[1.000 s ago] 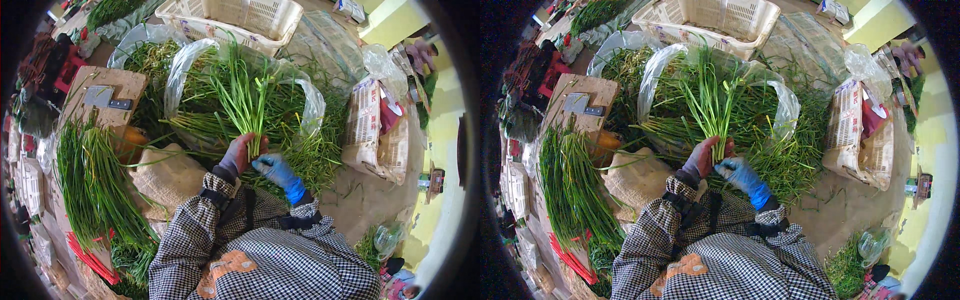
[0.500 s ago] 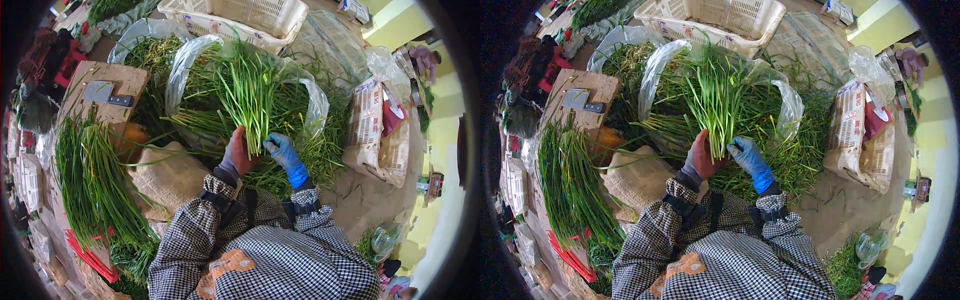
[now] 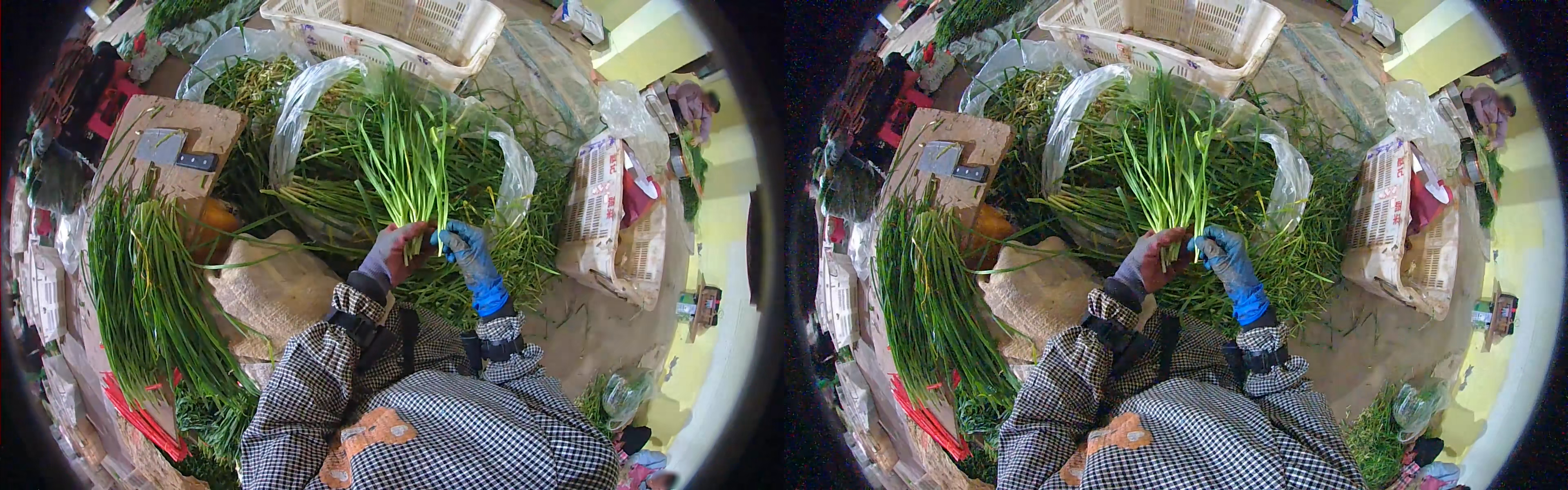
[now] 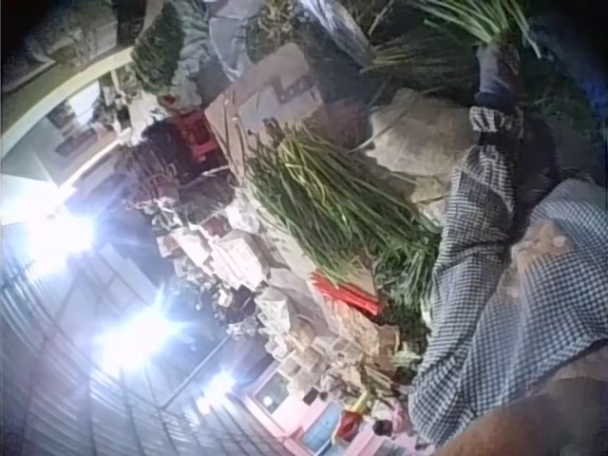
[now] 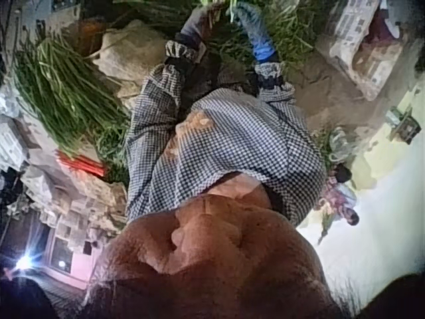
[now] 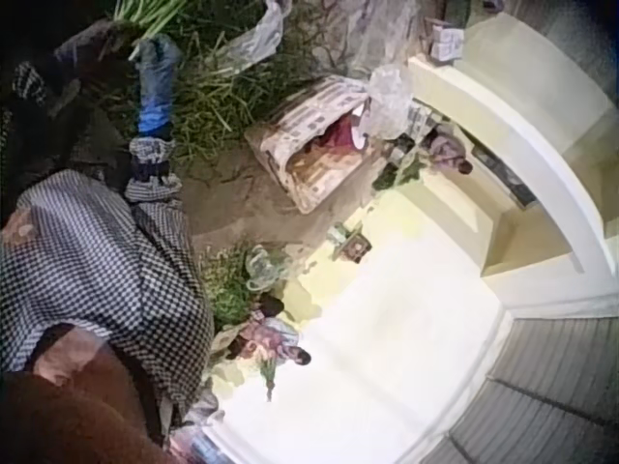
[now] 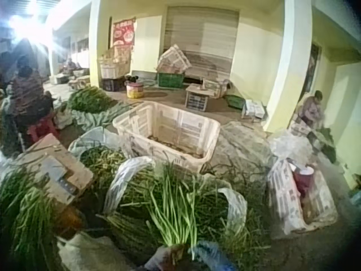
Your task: The person picks through bunches of leeks by hand to remove debris, trims the ends with a cleaver on a wooden surface, and organizes them into piles and containers.
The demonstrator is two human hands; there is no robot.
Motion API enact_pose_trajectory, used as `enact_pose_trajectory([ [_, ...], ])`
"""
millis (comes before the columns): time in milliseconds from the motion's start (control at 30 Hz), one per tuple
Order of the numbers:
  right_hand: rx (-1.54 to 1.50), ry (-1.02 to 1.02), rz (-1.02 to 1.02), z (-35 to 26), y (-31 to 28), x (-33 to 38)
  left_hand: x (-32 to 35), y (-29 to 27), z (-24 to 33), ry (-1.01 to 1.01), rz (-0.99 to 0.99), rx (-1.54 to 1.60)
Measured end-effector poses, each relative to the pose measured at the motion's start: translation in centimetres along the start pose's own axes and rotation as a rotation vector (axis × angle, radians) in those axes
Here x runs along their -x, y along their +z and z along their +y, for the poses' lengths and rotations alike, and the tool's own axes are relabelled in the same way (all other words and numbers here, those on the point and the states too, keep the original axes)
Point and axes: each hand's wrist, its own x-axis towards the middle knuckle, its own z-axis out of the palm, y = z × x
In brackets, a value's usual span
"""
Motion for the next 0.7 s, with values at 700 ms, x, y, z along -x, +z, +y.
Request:
enact_pose_trajectory([
  [700, 0.424, -0.277, 0.076, -3.3, -2.2, -5.7, -0.5, 2.2, 0.2, -0.095, 0.147, 0.037],
])
